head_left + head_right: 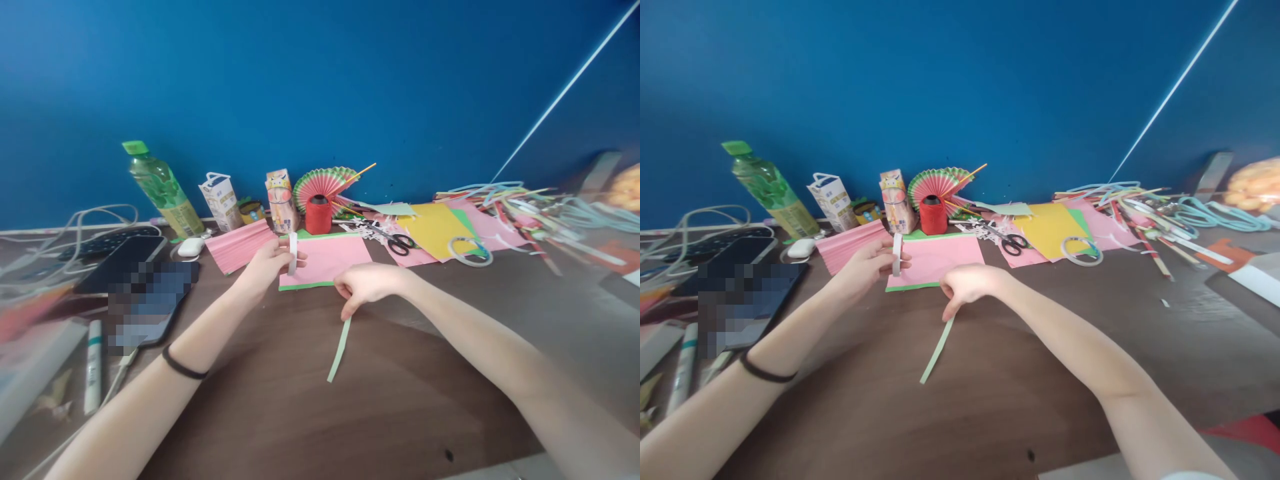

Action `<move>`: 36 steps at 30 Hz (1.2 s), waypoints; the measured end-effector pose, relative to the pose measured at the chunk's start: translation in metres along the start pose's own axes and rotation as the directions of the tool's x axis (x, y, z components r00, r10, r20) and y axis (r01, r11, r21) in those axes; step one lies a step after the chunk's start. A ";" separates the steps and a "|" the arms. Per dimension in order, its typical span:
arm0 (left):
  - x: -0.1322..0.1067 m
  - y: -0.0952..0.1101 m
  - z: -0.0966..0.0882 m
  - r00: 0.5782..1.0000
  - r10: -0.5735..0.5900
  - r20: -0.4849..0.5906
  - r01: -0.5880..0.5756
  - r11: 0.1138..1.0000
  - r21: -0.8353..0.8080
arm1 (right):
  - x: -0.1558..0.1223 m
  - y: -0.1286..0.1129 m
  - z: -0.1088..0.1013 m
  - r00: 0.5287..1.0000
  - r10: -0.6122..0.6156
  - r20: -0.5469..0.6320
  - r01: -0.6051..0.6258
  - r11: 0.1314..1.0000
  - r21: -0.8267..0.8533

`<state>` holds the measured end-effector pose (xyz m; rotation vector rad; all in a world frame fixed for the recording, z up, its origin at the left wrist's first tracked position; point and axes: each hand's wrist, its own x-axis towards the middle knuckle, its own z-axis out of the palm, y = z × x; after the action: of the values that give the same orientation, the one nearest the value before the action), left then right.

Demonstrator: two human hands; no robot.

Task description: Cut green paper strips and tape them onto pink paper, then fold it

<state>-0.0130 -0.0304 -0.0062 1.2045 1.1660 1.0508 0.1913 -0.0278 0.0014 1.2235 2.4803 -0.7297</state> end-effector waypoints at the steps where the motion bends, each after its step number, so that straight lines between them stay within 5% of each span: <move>1: 0.000 0.000 0.000 1.000 -0.005 -0.001 0.005 1.000 -0.008 | 0.001 -0.001 0.003 1.000 0.008 -0.020 -0.008 1.000 -0.016; 12: -0.004 0.001 0.002 1.000 -0.016 0.006 0.017 0.998 -0.053 | 0.025 -0.003 0.027 0.917 0.073 -0.392 -0.146 0.976 -0.161; 17: -0.004 0.001 0.002 0.999 -0.017 0.041 0.019 0.999 -0.028 | 0.026 -0.005 0.027 0.861 0.081 -0.501 -0.142 0.986 -0.086; 21: -0.004 0.000 0.003 0.997 0.008 0.079 -0.007 1.000 -0.017 | 0.023 -0.009 0.022 0.715 0.039 -0.698 0.090 0.985 0.147; 25: -0.008 0.001 0.008 0.986 0.049 0.162 -0.044 0.998 -0.035 | 0.021 -0.017 0.021 0.513 0.001 -0.858 0.419 0.872 0.252; 27: -0.012 0.002 0.012 0.982 0.054 0.179 -0.051 0.998 -0.021 | 0.020 -0.020 0.021 0.463 0.008 -0.886 0.491 0.830 0.264; 36: -0.022 0.003 0.024 0.984 0.027 0.174 -0.040 0.996 0.076 | 0.020 -0.025 0.028 0.499 0.004 -0.867 0.576 0.746 0.335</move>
<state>0.0086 -0.0554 -0.0015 1.3535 1.0636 0.9127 0.1602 -0.0429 -0.0229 1.6331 3.5094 -1.3753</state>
